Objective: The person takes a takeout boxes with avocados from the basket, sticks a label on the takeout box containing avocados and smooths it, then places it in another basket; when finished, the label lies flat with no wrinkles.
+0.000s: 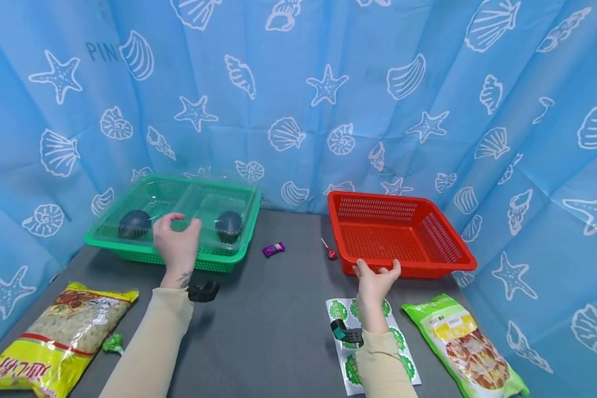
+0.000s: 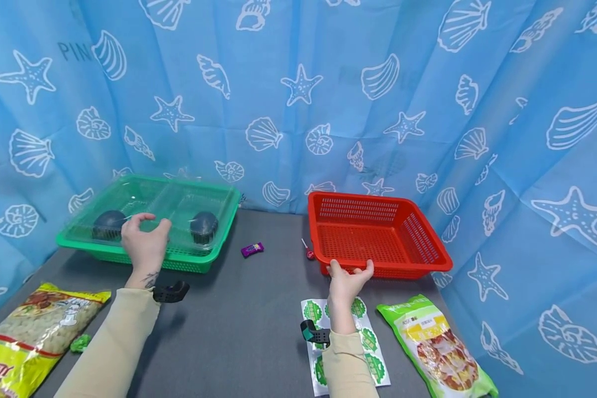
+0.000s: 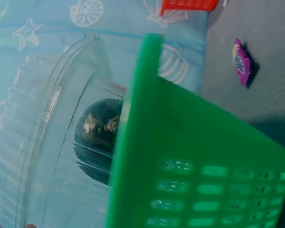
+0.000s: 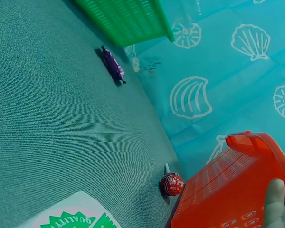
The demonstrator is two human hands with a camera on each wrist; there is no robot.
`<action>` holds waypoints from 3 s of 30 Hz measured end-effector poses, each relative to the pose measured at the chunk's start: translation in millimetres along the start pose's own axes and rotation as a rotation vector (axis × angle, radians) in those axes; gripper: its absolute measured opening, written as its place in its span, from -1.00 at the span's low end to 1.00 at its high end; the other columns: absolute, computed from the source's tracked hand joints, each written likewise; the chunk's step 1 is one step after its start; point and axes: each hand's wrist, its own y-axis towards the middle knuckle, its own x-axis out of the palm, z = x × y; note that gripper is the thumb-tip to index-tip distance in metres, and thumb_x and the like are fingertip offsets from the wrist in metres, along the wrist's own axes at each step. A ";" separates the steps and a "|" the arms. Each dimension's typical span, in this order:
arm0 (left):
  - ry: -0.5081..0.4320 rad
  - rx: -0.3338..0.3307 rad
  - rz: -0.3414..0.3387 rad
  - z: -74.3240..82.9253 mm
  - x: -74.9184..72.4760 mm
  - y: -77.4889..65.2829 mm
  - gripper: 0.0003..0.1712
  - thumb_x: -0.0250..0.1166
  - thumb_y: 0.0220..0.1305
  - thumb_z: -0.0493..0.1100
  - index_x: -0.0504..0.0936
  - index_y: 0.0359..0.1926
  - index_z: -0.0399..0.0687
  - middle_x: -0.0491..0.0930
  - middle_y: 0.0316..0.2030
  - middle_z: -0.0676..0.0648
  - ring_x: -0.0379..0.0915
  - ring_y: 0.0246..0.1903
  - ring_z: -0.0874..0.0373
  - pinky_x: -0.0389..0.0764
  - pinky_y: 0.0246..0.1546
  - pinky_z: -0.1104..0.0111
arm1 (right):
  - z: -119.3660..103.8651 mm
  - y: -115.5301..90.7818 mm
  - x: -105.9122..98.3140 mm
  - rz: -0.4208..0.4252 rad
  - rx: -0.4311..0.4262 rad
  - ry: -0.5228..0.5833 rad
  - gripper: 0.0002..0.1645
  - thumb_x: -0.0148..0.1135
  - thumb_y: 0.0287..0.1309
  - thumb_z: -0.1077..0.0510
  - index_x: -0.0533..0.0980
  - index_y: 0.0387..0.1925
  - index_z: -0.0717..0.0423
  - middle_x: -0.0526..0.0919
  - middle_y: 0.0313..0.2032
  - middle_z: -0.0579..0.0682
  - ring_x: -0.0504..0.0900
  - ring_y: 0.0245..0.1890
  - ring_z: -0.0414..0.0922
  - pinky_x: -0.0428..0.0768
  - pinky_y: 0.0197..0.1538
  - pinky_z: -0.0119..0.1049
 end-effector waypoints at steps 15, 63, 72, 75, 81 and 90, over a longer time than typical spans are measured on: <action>-0.202 0.047 -0.185 34.7 -24.9 8.2 -0.85 0.11 0.06 -0.20 0.43 -0.28 -0.05 0.30 -0.01 -0.02 0.43 -0.77 0.27 0.37 -0.81 0.42 | -16.4 -3.3 -1.9 -0.065 0.001 0.057 0.30 0.39 -0.30 0.32 -0.29 0.25 -0.36 -0.03 -0.28 -0.05 0.54 -0.57 0.03 0.58 -0.34 -0.15; -0.220 0.099 -1.261 -47.6 -55.6 -87.9 -0.59 0.14 0.12 -0.30 0.39 0.04 -0.11 0.13 0.15 -0.25 0.41 -0.46 0.26 0.52 -0.71 0.21 | -109.5 -49.0 -17.9 -0.300 0.154 -0.470 0.18 0.23 -0.03 0.07 -0.47 0.29 -0.16 0.38 -0.20 0.13 0.56 -0.52 -0.04 0.58 -0.44 -0.23; -0.216 0.259 -0.892 -40.1 -100.0 -119.4 -0.31 0.19 0.00 -0.41 0.19 0.20 -0.16 0.17 0.11 -0.19 0.47 -0.25 0.25 0.56 -0.51 0.34 | -139.2 -133.7 -53.8 -0.543 -0.129 -0.627 -0.34 0.17 0.01 0.22 0.15 0.15 0.12 0.39 -0.15 0.11 0.46 -0.27 -0.11 0.51 -0.31 -0.36; -0.252 0.196 -0.887 -41.6 -106.0 -140.5 -0.29 0.18 -0.01 -0.45 0.15 0.20 -0.25 0.15 0.10 -0.31 0.47 -0.23 0.23 0.57 -0.43 0.33 | -137.7 -168.9 -57.2 -0.601 -0.072 -0.667 -0.38 0.19 -0.01 0.18 0.19 0.10 0.12 0.35 -0.08 0.17 0.42 -0.17 0.04 0.46 -0.25 -0.29; -0.197 -0.041 -0.950 -39.4 -106.4 -167.8 -0.27 0.26 -0.02 -0.34 0.16 0.20 -0.15 0.16 0.09 -0.31 0.47 -0.22 0.21 0.55 -0.36 0.36 | -118.0 -206.4 -60.8 -0.715 0.027 -0.678 -0.24 0.21 -0.06 0.14 0.10 0.17 0.15 0.20 0.00 0.31 0.42 -0.18 0.12 0.47 -0.33 -0.08; -0.034 -0.066 -0.947 -33.7 -92.2 -162.4 -0.16 0.38 -0.18 -0.24 0.23 0.18 0.17 0.20 0.12 -0.16 0.42 -0.21 -0.03 0.49 -0.38 0.38 | -115.9 -201.7 -49.8 -0.697 0.099 -0.702 -0.20 0.20 -0.10 0.18 0.10 0.21 -0.01 0.21 0.09 0.29 0.35 -0.06 0.12 0.41 -0.21 -0.13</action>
